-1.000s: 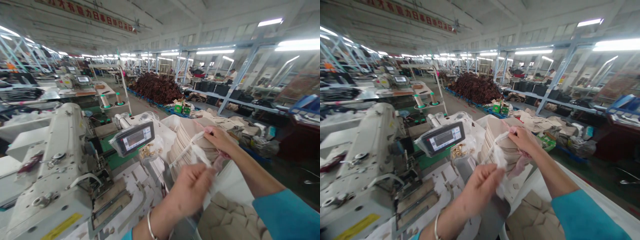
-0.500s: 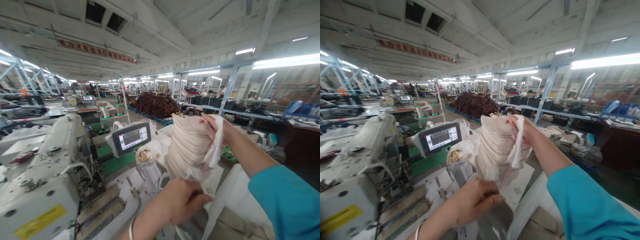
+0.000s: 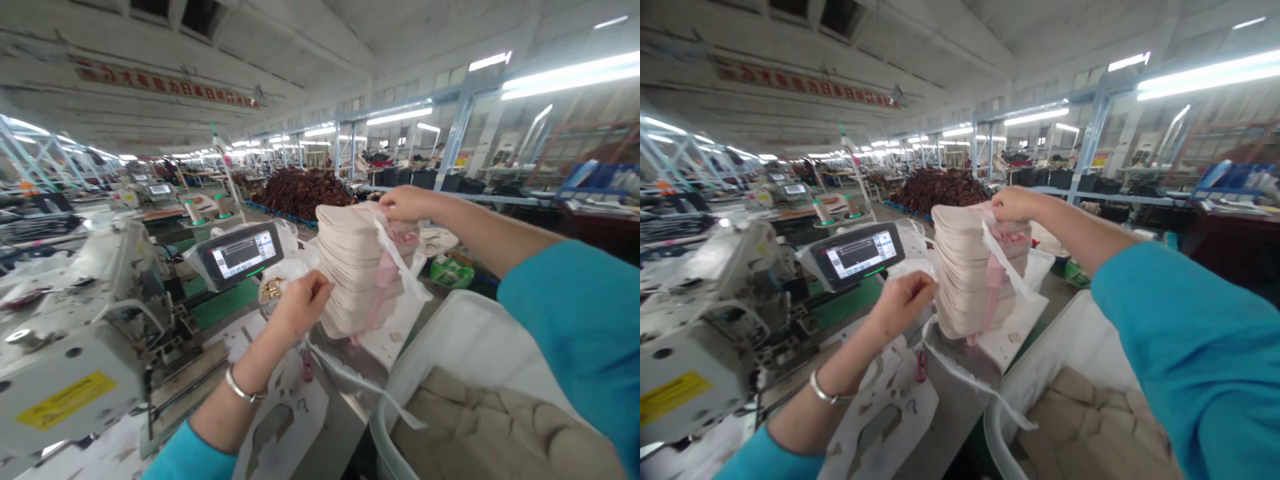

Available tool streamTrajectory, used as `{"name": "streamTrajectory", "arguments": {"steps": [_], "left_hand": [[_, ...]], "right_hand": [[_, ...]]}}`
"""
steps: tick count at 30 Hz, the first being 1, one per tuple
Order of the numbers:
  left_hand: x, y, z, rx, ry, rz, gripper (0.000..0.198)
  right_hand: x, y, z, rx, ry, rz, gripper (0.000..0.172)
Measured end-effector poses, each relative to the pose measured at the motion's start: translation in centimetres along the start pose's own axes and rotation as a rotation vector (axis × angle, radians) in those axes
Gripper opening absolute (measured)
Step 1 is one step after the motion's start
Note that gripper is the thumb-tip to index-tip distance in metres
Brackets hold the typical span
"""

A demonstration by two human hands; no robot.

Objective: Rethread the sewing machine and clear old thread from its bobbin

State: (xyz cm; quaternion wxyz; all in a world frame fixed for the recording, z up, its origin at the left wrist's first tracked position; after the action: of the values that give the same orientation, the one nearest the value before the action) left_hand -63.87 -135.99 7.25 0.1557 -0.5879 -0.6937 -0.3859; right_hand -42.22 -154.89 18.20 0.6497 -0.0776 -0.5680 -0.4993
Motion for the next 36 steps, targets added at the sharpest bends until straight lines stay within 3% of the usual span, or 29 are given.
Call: {"name": "streamTrajectory", "arguments": {"steps": [5,7,10,13,15,18,21,24,26,28,31,33,36], "left_hand": [[1.4,4.8,-5.9,-0.391,0.303,-0.242,0.029],[0.5,7.4,-7.5,-0.5,0.395,-0.225,0.036],[-1.8,10.2,-8.3,-0.528,0.465,-0.091,0.046],[-3.4,10.8,-8.3,-0.56,0.531,-0.026,0.049],[-3.6,10.6,-8.1,-0.591,0.596,-0.043,0.048],[-3.0,10.4,-7.6,-0.571,0.685,-0.09,0.047],[-2.2,10.3,-7.2,-0.547,0.701,-0.104,0.047],[-2.0,10.1,-7.2,-0.543,0.676,-0.066,0.045],[-2.0,9.9,-7.3,-0.535,0.659,-0.063,0.043],[-1.9,9.7,-7.5,-0.529,0.638,-0.065,0.042],[-1.8,9.6,-7.7,-0.528,0.635,-0.04,0.041],[-1.6,9.6,-7.9,-0.511,0.657,-0.008,0.04],[-1.0,10.1,-8.3,-0.416,0.691,0.025,0.042]], "right_hand": [[-0.5,0.4,-3.2,0.023,-0.277,0.132,0.018],[0.1,-0.1,-3.9,0.003,-0.423,0.127,0.024],[1.1,-1.5,-3.6,-0.037,-0.567,0.154,0.036],[1.6,-2.7,-2.8,-0.107,-0.539,0.134,0.021],[1.3,-3.1,-2.3,-0.142,-0.428,0.071,0.013],[0.2,-3.4,-2.2,-0.159,-0.014,0.035,0.017],[-0.5,-3.3,-2.9,-0.135,0.405,0.192,0.02],[0.6,-3.0,-4.6,-0.091,0.433,0.39,0.014],[1.8,-2.7,-5.9,-0.07,0.346,0.434,0.015],[2.7,-2.3,-6.6,-0.051,0.279,0.386,0.019],[3.2,-2.3,-6.5,-0.07,0.306,0.189,0.022],[2.9,-2.9,-6.3,-0.14,0.451,0.069,0.027],[2.1,-3.8,-6.3,-0.221,0.714,0.067,0.029]]}}
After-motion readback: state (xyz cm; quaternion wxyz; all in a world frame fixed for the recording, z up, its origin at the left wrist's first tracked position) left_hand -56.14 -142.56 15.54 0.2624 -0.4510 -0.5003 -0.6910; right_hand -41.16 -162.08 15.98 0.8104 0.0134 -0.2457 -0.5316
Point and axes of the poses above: each hand's wrist, its own y-axis towards the middle knuckle, its own x-axis out of the back of the hand, z = x × y, the point moved 6 cm from there along y, towards the middle knuckle, and after that the axes turned 4 degrees about -y, right-handed, at the moved point
